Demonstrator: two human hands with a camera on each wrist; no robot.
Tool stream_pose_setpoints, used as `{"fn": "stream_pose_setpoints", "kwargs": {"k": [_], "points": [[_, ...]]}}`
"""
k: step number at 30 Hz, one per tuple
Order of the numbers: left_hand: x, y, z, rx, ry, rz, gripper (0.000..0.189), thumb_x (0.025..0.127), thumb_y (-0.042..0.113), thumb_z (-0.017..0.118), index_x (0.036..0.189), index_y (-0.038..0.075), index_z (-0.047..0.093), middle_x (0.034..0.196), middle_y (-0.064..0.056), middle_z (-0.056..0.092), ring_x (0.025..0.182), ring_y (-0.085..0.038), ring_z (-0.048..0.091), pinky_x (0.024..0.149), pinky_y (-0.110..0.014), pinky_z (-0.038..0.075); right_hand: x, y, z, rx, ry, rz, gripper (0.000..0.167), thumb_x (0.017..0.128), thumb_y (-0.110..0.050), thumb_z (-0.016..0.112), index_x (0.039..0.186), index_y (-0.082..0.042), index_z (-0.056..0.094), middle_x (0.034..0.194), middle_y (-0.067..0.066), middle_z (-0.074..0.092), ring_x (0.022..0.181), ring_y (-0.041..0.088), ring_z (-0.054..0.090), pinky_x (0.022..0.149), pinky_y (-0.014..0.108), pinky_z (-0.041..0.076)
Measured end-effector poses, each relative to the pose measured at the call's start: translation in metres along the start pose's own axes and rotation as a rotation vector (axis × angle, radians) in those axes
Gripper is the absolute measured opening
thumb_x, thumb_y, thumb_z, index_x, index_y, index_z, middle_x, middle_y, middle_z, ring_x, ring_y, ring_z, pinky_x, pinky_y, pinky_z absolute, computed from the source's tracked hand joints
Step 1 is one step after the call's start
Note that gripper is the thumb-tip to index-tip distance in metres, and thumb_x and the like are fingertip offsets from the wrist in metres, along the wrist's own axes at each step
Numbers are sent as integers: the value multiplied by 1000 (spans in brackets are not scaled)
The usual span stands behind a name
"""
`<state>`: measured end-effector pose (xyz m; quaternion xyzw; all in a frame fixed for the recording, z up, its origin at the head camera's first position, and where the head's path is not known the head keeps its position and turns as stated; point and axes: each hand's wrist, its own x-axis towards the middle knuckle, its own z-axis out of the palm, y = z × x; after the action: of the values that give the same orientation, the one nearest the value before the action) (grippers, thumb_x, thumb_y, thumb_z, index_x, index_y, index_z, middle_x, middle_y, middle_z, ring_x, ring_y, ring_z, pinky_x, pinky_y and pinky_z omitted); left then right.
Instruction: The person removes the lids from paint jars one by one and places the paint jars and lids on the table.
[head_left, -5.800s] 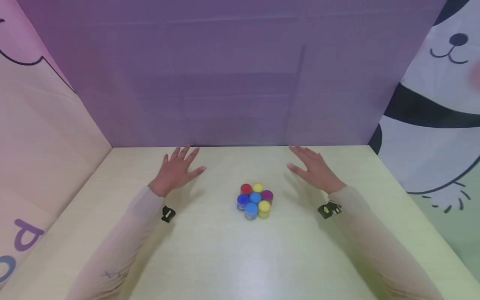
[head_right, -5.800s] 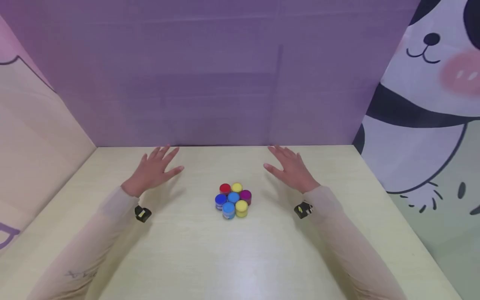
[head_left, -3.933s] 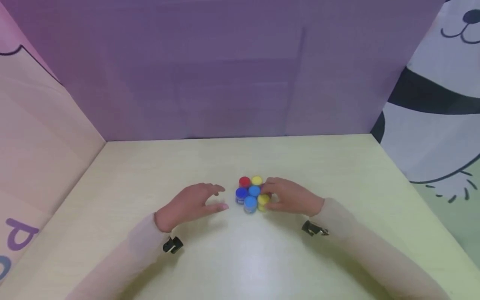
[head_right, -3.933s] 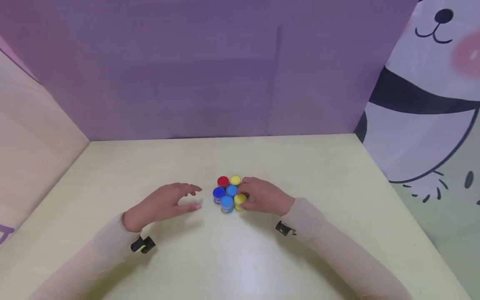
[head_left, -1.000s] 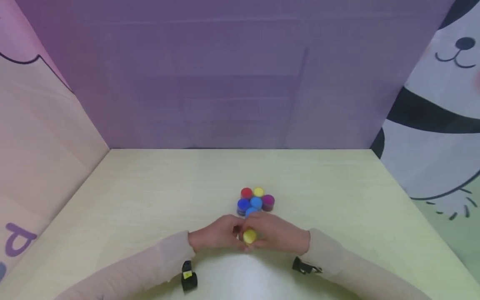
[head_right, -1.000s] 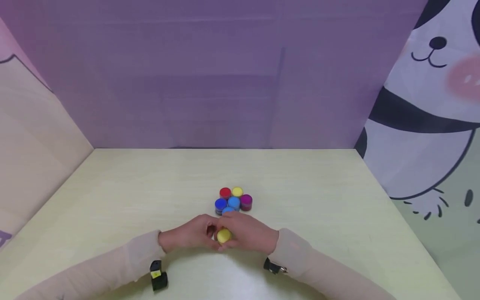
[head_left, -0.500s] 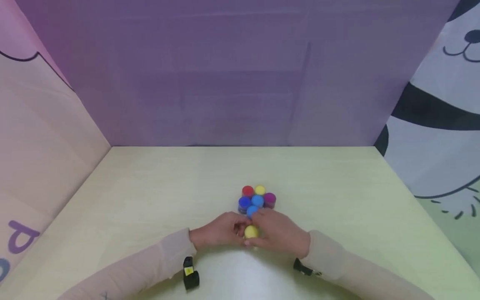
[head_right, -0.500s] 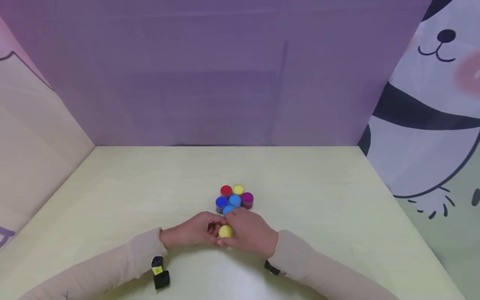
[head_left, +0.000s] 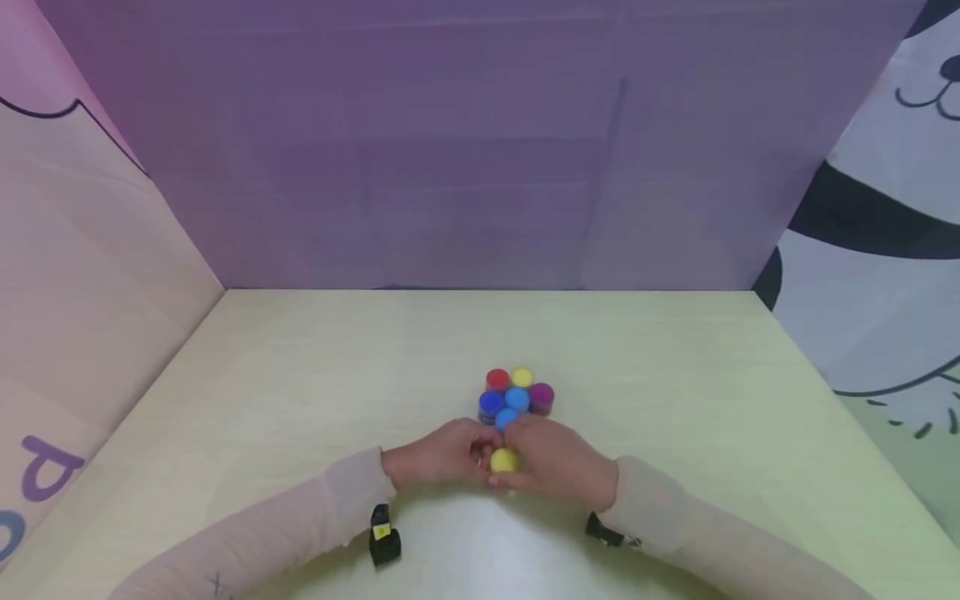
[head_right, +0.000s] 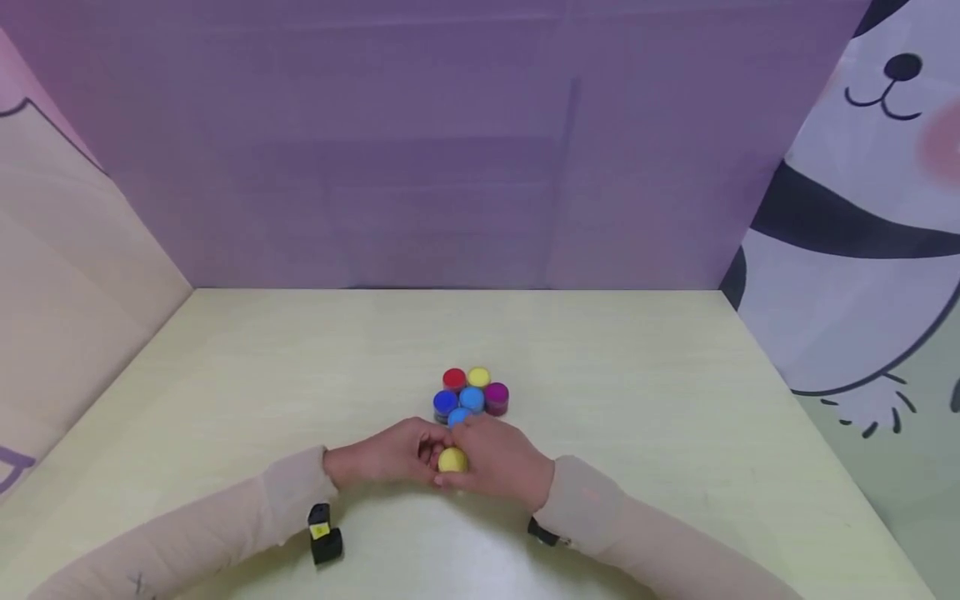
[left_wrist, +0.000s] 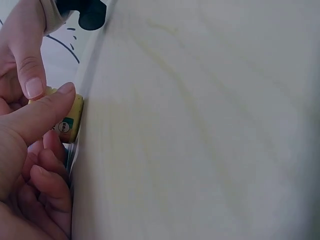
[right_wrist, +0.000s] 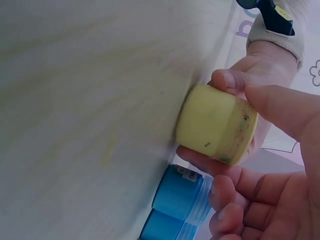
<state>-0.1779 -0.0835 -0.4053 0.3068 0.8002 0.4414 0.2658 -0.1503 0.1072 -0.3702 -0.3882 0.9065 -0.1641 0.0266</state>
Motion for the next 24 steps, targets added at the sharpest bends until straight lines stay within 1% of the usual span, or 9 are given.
{"fn": "stream_pose_setpoints", "kwargs": {"k": [6, 13, 16, 19, 24], "points": [[0, 1, -2, -13, -14, 7, 19, 76, 6, 76, 89, 13, 64, 70, 5, 54, 63, -5, 48, 58, -18, 42, 1, -2, 0, -30, -3, -1, 33, 80, -43, 72, 85, -12, 60, 72, -8, 51, 65, 3, 42, 59, 17, 40], [2, 2, -3, -1, -44, 41, 18, 76, 2, 74, 89, 10, 64, 71, 4, 54, 64, -4, 48, 59, -17, 41, 2, -4, 2, -116, -3, 5, 34, 81, -43, 71, 85, -11, 60, 70, -8, 47, 62, 5, 39, 55, 17, 37], [0, 3, -4, 8, -47, 41, 17, 76, 1, 74, 90, 8, 65, 70, 4, 54, 63, -4, 48, 57, -16, 40, 2, -5, 2, -117, -5, 5, 33, 81, -43, 70, 84, -12, 59, 69, -8, 45, 61, 5, 39, 54, 16, 37], [0, 2, -4, 20, -53, 49, 17, 77, 2, 74, 91, 8, 67, 67, 5, 54, 60, -3, 47, 56, -16, 40, 2, -5, 2, -93, -12, 1, 33, 82, -43, 69, 82, -12, 58, 68, -9, 43, 59, 4, 37, 53, 16, 36], [2, -2, -4, 57, -65, 89, 11, 78, 5, 75, 88, 9, 71, 61, 7, 54, 56, -1, 45, 54, -15, 38, 1, -3, 0, -88, -12, -36, 33, 83, -42, 68, 80, -12, 56, 66, -9, 42, 58, 3, 35, 52, 15, 34]]}}
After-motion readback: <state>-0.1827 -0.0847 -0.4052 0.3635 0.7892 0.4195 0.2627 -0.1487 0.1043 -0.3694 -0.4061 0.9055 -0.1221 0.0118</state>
